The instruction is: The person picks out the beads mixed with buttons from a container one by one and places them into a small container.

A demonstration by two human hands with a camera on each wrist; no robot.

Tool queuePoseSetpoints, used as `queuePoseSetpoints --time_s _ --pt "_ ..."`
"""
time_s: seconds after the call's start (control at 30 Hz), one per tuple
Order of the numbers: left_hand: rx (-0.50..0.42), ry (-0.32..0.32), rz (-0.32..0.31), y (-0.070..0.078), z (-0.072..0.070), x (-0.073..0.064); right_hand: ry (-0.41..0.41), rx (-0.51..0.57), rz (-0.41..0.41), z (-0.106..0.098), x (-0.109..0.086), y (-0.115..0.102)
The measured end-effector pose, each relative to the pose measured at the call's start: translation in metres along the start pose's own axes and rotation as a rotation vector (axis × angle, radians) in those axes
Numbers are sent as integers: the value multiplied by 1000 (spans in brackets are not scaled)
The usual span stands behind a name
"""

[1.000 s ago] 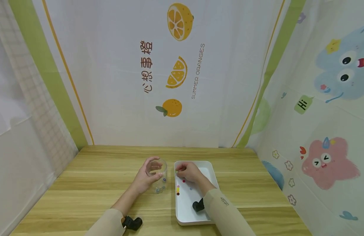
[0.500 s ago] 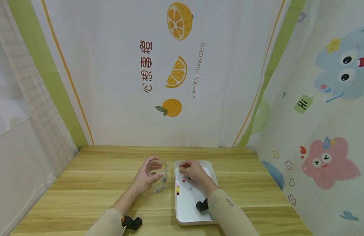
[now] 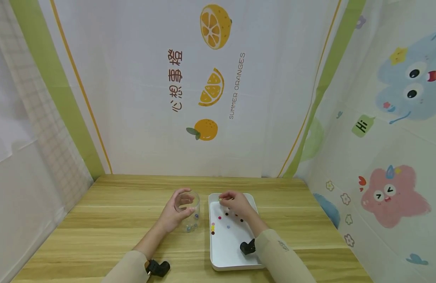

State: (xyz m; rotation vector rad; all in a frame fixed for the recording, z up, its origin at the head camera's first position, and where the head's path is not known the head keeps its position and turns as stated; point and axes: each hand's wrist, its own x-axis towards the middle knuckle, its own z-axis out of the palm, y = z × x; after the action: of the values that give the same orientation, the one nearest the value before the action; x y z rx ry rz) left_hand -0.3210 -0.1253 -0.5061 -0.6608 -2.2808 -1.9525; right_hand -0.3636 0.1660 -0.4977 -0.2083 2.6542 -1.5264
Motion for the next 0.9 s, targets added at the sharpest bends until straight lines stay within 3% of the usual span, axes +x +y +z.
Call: queuePoseSetpoints --time_s 0.9 --pt "-7 3 9 -1 1 0 78 161 -17 -13 -12 -1"
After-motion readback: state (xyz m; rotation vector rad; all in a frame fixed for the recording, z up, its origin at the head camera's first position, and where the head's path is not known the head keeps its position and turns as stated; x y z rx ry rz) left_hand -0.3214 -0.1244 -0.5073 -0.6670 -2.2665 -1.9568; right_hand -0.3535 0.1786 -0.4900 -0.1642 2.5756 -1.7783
